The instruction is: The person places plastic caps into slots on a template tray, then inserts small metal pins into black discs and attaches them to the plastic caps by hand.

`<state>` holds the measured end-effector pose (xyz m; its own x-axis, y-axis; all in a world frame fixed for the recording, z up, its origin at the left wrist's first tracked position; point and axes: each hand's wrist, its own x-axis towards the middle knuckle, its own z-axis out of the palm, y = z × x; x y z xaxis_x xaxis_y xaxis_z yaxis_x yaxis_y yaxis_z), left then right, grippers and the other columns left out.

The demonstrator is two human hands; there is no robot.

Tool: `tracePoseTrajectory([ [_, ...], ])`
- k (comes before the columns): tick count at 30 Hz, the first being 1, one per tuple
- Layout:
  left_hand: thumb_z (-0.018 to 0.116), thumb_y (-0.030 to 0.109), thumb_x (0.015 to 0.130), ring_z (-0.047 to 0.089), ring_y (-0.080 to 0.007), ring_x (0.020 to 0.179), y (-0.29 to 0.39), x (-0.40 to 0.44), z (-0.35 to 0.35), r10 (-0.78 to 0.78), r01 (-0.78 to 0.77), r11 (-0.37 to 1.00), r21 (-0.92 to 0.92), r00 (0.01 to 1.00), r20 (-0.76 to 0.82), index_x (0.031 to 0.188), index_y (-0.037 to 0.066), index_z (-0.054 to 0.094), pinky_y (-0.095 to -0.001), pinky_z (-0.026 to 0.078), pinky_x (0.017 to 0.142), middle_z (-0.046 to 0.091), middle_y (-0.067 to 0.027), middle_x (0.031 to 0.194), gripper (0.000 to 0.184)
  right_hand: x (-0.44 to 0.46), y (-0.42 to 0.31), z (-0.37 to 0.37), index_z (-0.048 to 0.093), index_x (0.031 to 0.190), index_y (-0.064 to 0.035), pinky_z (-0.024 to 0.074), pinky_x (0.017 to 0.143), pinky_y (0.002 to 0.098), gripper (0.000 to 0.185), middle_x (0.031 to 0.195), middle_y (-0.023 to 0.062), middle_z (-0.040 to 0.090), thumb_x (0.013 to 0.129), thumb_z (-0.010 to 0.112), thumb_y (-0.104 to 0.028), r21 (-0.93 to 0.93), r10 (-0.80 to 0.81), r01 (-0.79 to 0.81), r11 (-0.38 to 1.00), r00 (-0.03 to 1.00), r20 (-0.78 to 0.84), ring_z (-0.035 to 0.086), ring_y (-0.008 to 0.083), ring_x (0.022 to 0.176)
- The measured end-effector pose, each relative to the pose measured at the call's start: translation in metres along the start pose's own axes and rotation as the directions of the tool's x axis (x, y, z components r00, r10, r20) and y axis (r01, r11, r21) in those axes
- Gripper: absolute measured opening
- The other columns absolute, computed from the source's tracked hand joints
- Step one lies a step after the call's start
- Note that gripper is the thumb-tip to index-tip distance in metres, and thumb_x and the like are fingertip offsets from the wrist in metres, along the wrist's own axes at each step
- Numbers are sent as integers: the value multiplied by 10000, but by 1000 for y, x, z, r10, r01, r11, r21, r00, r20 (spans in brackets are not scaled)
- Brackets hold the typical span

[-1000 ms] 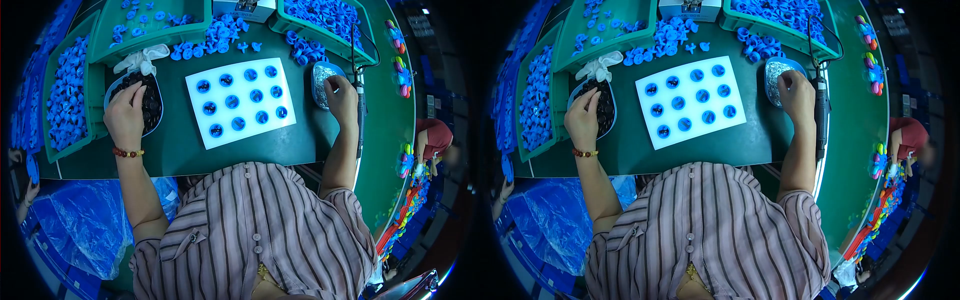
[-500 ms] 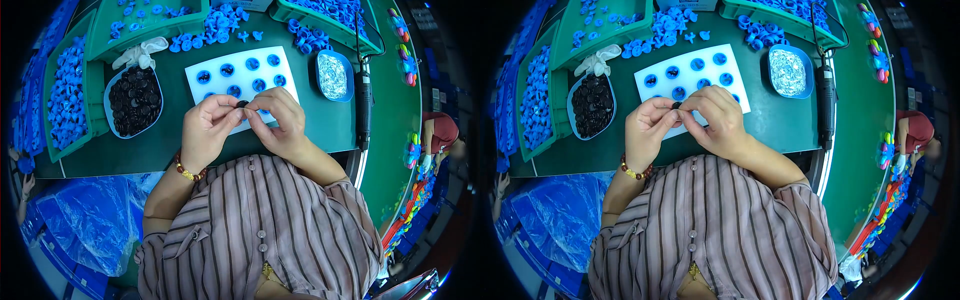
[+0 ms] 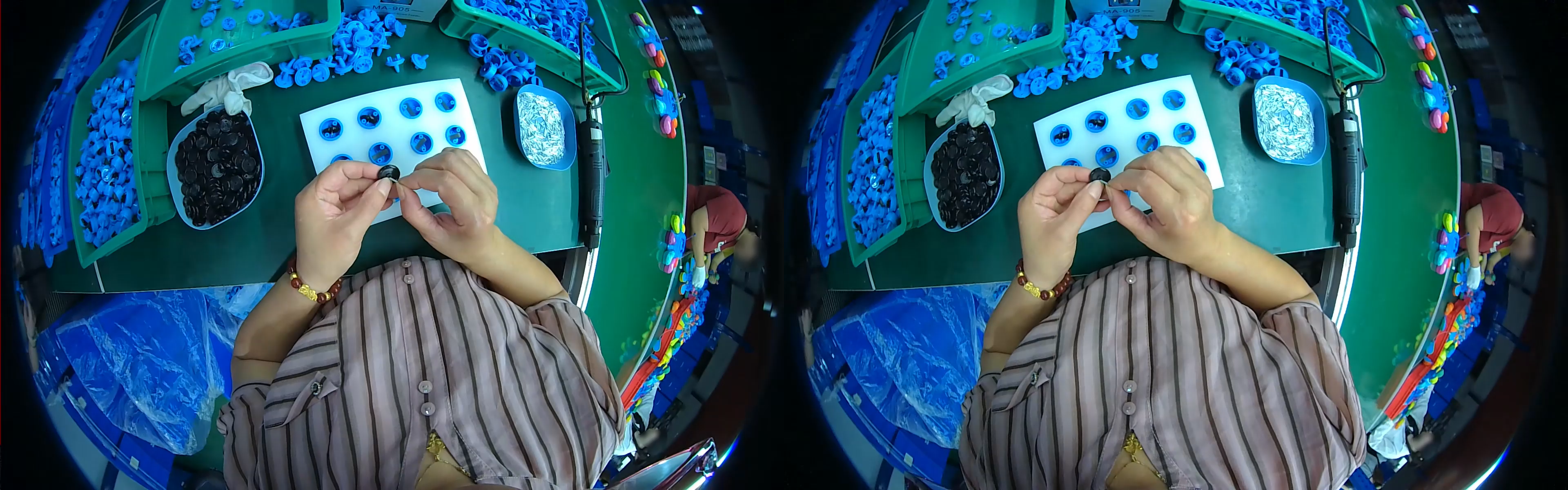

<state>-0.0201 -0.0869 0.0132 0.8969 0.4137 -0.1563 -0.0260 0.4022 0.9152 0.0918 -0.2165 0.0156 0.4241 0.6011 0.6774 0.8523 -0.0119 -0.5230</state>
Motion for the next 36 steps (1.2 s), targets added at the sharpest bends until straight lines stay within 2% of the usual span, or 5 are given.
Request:
tracePoseTrajectory([
  [5,666,-11,884,705,-156,814,-6,-4,3,167,-157,973,172,985,-44,998,-36,623,-273,576,732,712,-102,917,125,-2,-4,1,627,808,-62,409,572,325,231,752,57,626,643,762,25,3,8,-8,1000,1000,-11,574,217,636],
  [7,712,-30,830,699,-153,765,-6,-2,0,601,-528,435,729,773,202,985,-25,647,-266,540,660,720,-99,885,168,-4,-4,2,625,801,-60,424,571,325,221,756,66,634,650,757,33,57,63,-61,997,998,-30,589,222,645],
  [12,732,-32,803,706,-150,748,-6,2,0,673,-590,292,753,686,277,965,-14,673,-268,539,650,722,-95,876,174,-2,-6,-2,650,840,-34,465,580,320,193,787,88,658,699,769,23,157,190,-199,967,979,68,627,238,689],
  [18,660,-39,884,686,-130,871,-3,0,-7,243,-254,894,369,967,77,995,-48,623,-250,553,770,714,-102,940,117,2,-2,-7,675,884,-10,513,606,321,187,838,107,684,729,771,27,211,299,-324,922,944,143,664,241,742],
  [36,699,-56,846,672,-133,905,9,0,-7,133,-153,964,216,986,104,1096,-39,655,-268,557,785,701,-113,995,254,2,-3,-13,703,867,-20,535,602,315,187,831,103,697,702,774,33,211,208,-238,948,966,152,674,243,727],
])
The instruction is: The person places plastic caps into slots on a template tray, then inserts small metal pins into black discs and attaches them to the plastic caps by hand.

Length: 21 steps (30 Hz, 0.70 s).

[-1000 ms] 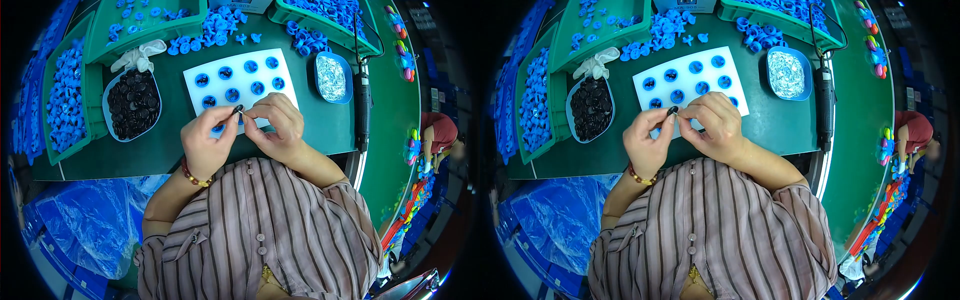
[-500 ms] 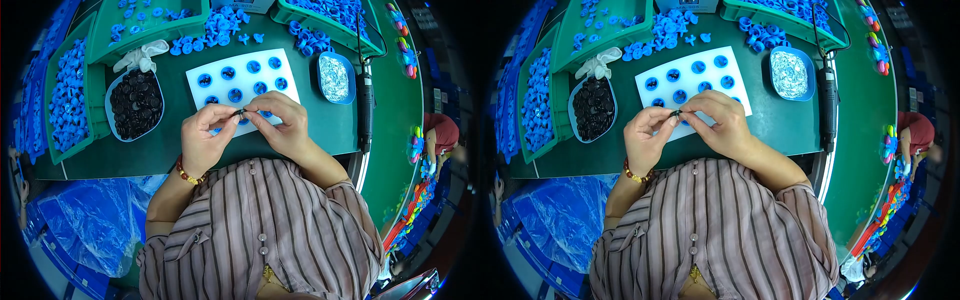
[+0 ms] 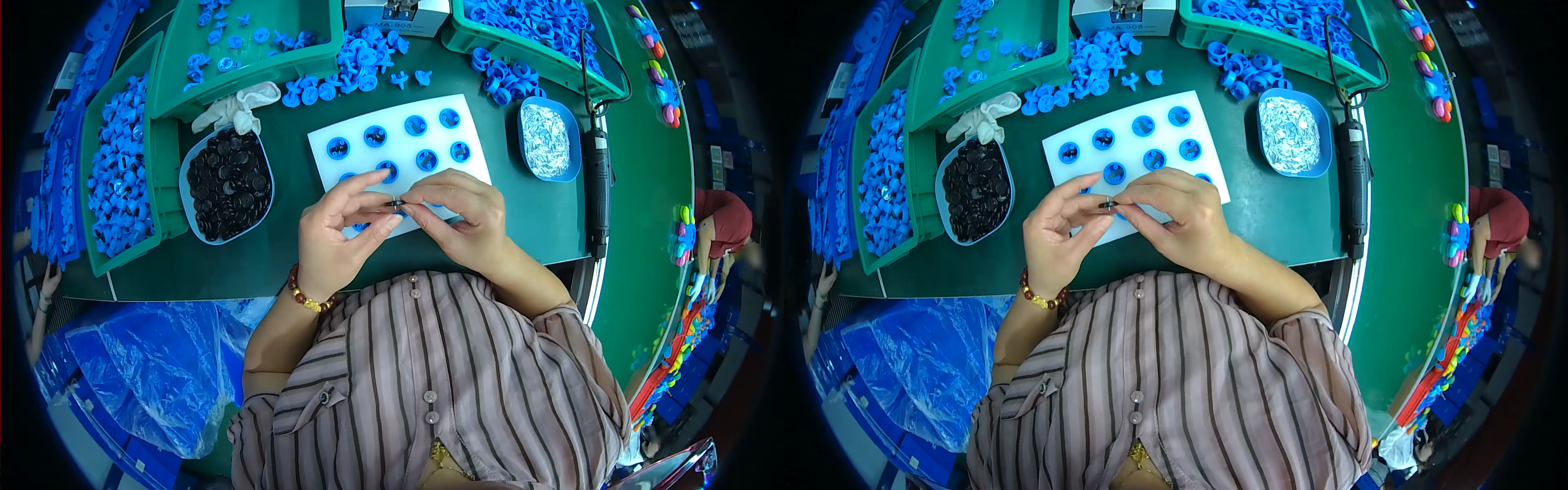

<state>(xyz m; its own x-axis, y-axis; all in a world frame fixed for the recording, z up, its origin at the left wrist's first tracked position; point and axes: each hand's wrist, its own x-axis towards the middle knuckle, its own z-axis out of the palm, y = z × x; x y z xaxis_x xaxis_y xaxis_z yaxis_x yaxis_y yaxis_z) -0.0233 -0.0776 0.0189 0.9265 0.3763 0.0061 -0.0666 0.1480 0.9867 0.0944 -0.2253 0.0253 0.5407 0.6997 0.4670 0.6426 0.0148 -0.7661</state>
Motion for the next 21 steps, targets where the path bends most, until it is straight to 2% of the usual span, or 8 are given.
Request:
tracePoseTrajectory([
  [3,682,-68,847,678,-143,901,2,10,-6,110,-102,968,229,994,-22,1059,-18,678,-272,566,792,699,-127,1015,218,1,-1,-7,704,869,-25,534,607,314,178,829,104,700,716,775,30,-37,3,-4,999,999,-50,678,240,729],
  [4,718,-40,803,669,-193,913,5,16,-13,198,-198,843,501,979,54,1027,38,701,-310,555,783,682,-106,1014,238,3,0,-10,703,867,-27,533,612,314,171,828,105,701,723,776,28,-71,-4,-1,997,997,-77,680,238,730],
  [5,718,-40,803,669,-193,913,10,23,-16,197,-197,844,500,979,53,1027,38,701,-310,555,783,682,-106,1014,238,4,1,-13,703,867,-27,533,612,314,171,828,105,701,723,776,28,-71,-3,-2,997,997,-76,680,238,730],
  [7,756,38,746,614,-253,956,16,38,-19,285,-466,425,776,883,373,982,86,717,-374,508,802,640,-81,1004,244,7,3,-18,699,860,-31,531,618,314,159,824,102,703,732,774,27,-126,-20,7,992,994,-107,683,233,730],
  [9,763,106,718,550,-283,1010,11,47,-19,241,-466,415,782,885,399,950,116,719,-414,445,851,595,-63,1006,236,9,2,-21,693,849,-30,528,615,317,153,818,102,701,732,773,25,-148,-23,9,989,995,-93,680,232,720],
  [11,758,123,734,540,-257,1053,8,55,-20,204,-542,227,809,839,504,920,129,717,-397,421,899,585,-51,1015,191,12,4,-24,689,846,-31,523,606,321,142,810,98,697,738,770,13,-176,-14,3,984,998,-60,677,234,711],
  [18,766,178,729,524,-251,1082,9,57,-19,188,-573,213,791,819,543,858,134,703,-401,397,925,577,-44,996,150,14,11,-22,686,846,-38,520,595,331,132,803,89,689,745,766,-8,-207,-13,9,978,1000,-19,669,241,703],
  [21,786,205,716,518,-253,1076,0,51,-7,233,-495,220,841,864,447,826,136,692,-418,371,937,573,-43,964,161,21,18,-19,691,842,-33,522,596,336,129,801,90,688,742,768,-13,-214,-45,42,976,999,-9,667,246,703],
])
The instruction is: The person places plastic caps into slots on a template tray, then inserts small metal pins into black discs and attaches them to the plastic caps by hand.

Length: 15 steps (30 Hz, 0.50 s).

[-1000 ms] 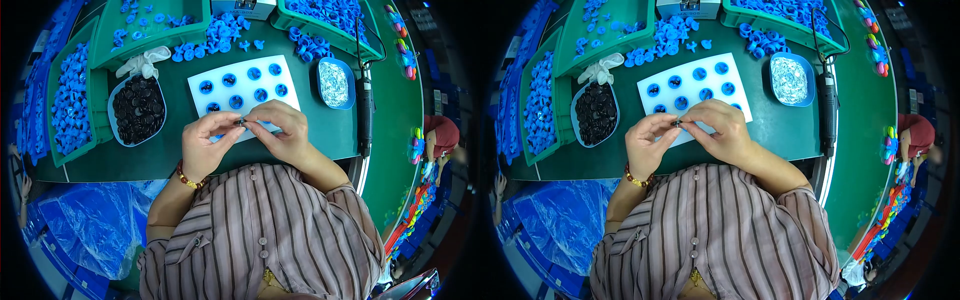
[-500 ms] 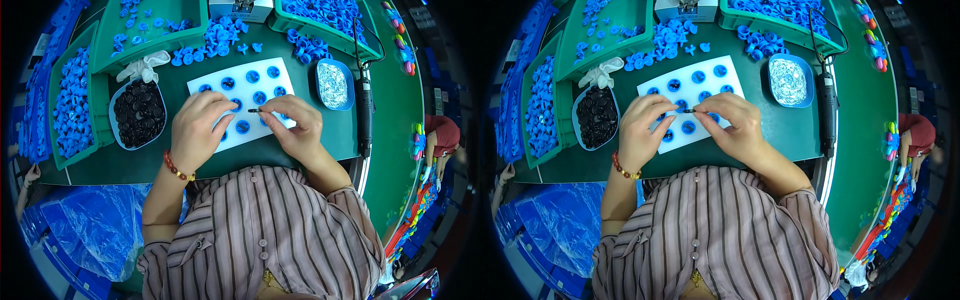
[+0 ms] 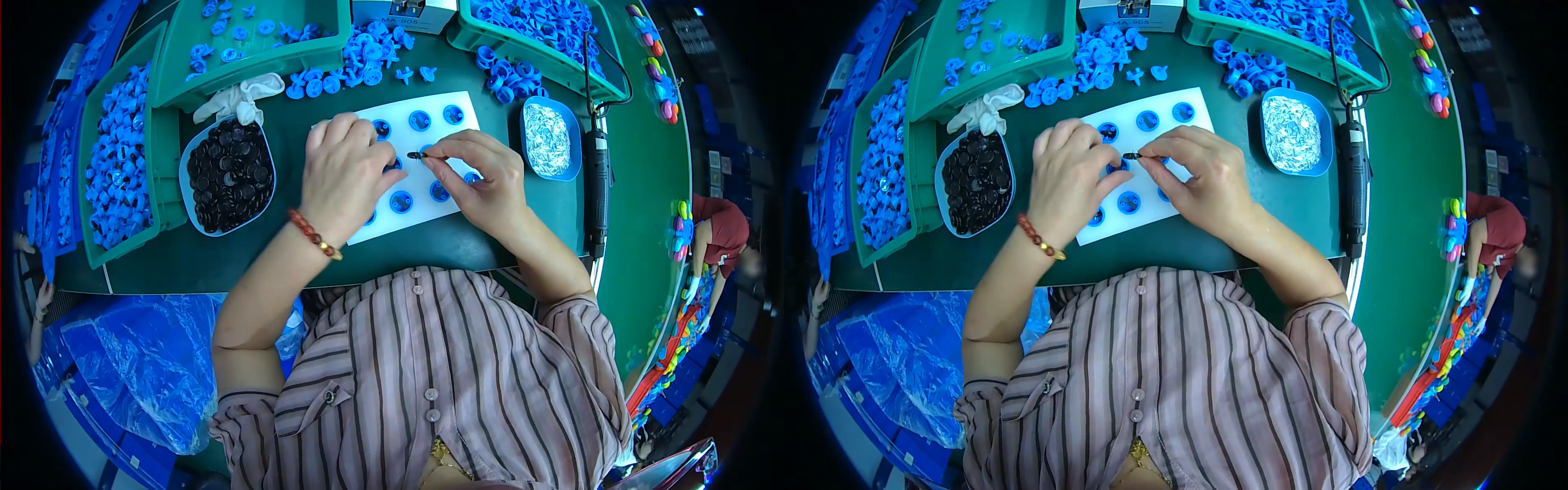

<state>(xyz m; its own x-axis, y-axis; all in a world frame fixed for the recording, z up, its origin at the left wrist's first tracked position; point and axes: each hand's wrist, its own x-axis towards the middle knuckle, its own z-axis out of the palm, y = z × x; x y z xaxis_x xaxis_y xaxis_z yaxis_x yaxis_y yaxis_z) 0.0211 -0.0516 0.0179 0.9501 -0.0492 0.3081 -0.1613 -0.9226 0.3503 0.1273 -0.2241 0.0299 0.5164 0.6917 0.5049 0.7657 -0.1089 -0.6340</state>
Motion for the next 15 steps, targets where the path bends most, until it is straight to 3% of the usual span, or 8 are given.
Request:
tracePoseTrajectory([
  [2,806,222,698,516,-254,1066,16,-6,12,-216,221,975,32,970,-107,805,137,680,-437,347,942,571,-43,939,185,0,5,1,700,831,-29,524,602,341,115,804,91,688,741,770,-20,4,7,-7,1000,1000,16,668,248,709],
  [9,801,181,699,527,-243,1037,20,-21,13,-247,247,969,-22,949,-194,830,152,728,-422,327,941,598,-7,858,153,-5,4,7,720,827,-47,524,621,349,96,808,84,688,744,767,-41,-14,66,-66,998,997,25,668,254,727],
  [15,789,153,710,546,-235,1006,18,-22,10,-265,257,964,-65,937,-229,859,164,728,-410,335,933,617,0,867,161,-10,4,12,732,828,-83,483,734,367,122,802,59,661,714,775,-90,-108,49,-40,993,996,77,629,252,775],
])
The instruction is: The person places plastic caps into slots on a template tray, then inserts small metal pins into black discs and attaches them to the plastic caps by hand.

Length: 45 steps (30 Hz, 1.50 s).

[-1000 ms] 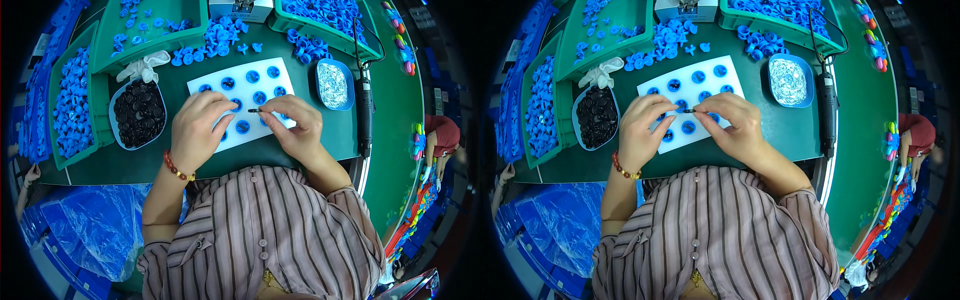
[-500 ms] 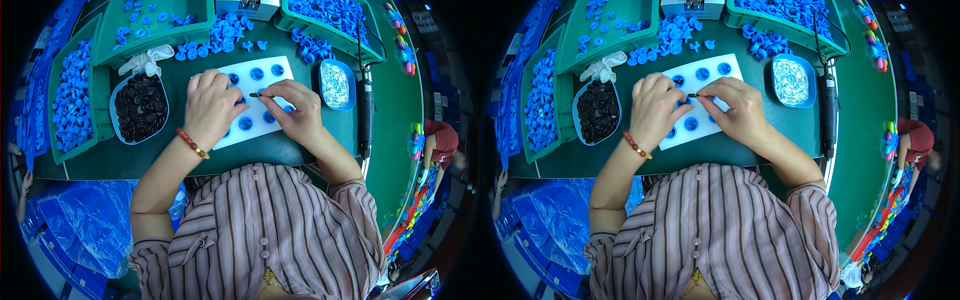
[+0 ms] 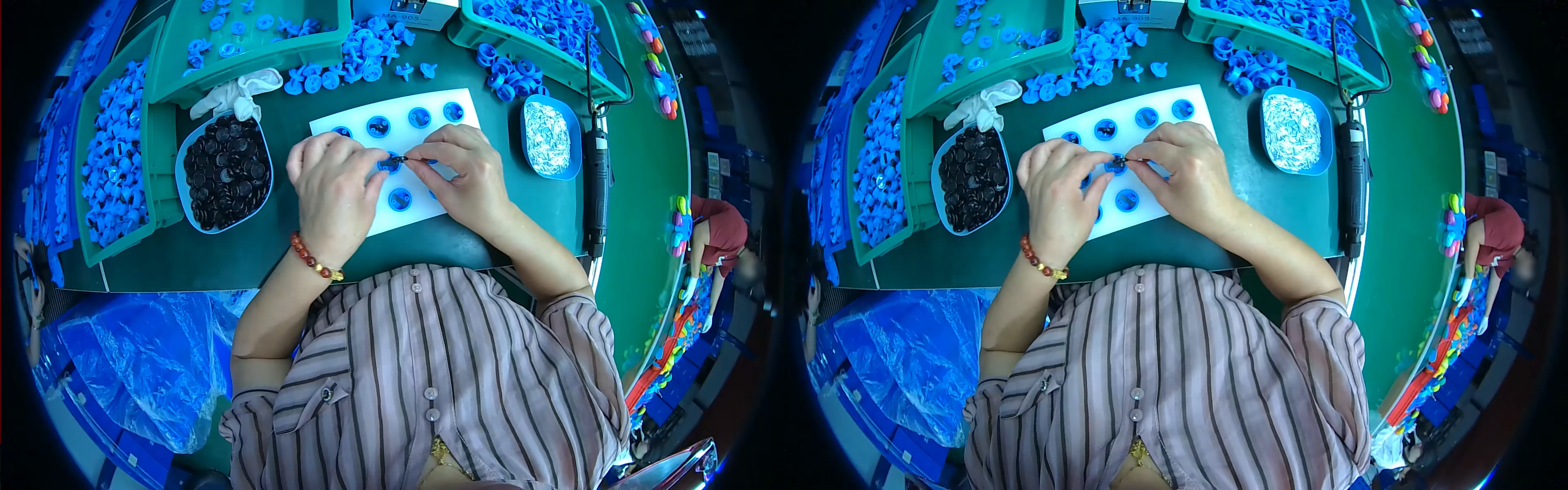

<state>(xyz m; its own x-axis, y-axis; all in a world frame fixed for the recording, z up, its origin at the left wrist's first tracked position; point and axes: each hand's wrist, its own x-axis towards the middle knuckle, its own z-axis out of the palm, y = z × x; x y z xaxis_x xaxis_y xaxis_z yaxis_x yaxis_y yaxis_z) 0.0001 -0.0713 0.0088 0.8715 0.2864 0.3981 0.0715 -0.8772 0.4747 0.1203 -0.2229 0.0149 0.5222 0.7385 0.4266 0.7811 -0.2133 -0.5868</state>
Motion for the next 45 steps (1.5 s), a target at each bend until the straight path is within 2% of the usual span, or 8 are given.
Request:
tracePoseTrajectory([
  [5,780,151,720,557,-230,986,-13,0,-6,-27,28,999,-33,1000,3,879,161,729,-409,352,914,634,-2,891,167,2,3,6,737,818,-100,437,812,375,121,832,42,645,701,769,-95,-62,-21,26,998,997,71,593,249,802],
  [25,763,111,774,593,-231,945,-16,4,-14,-86,65,986,-151,987,-138,855,92,715,-380,405,878,670,-30,870,96,3,3,-6,733,828,-92,439,807,377,123,833,45,654,716,779,-75,-111,-79,84,990,996,47,610,232,805],
  [29,740,65,789,613,-238,858,-29,5,-35,-96,67,989,-131,967,-236,826,52,701,-357,454,788,673,-59,853,55,4,8,-32,717,827,-79,472,784,396,121,839,61,660,717,764,-56,-205,-118,117,972,993,8,626,256,820],
  [31,718,65,814,616,-237,809,-45,1,-55,-132,149,988,40,951,-279,831,32,692,-349,465,750,671,-71,834,46,1,32,-59,704,851,-61,499,735,396,130,855,78,667,730,746,-35,-178,49,-68,982,992,-114,645,274,829],
  [33,707,95,830,609,-232,785,-67,-9,-69,-264,302,943,141,935,-238,907,50,697,-356,467,736,650,-56,801,90,-4,53,-92,698,873,-44,510,708,385,104,866,92,669,771,717,-44,-321,135,-179,930,979,-156,657,283,835],
  [36,708,159,837,599,-228,791,-88,-23,-69,-336,351,893,280,936,-101,995,90,697,-382,453,738,613,-33,778,173,-34,78,-115,679,967,-46,509,728,388,154,881,108,672,833,684,-121,-553,371,-339,761,927,-58,657,290,831],
  [40,738,213,803,562,-225,763,-89,-21,-62,-212,229,895,382,973,-86,988,168,705,-385,403,753,555,1,745,193,-39,83,-99,673,952,-50,516,719,378,135,874,129,681,836,687,-118,-522,397,-368,769,916,-61,674,284,805],
  [45,749,178,790,593,-231,787,-94,-17,-69,-295,302,900,315,953,-73,886,138,697,-394,417,749,625,-7,772,116,-38,89,-101,726,853,-44,522,690,353,103,829,104,688,804,729,-135,-482,404,-420,769,903,-144,683,259,770],
])
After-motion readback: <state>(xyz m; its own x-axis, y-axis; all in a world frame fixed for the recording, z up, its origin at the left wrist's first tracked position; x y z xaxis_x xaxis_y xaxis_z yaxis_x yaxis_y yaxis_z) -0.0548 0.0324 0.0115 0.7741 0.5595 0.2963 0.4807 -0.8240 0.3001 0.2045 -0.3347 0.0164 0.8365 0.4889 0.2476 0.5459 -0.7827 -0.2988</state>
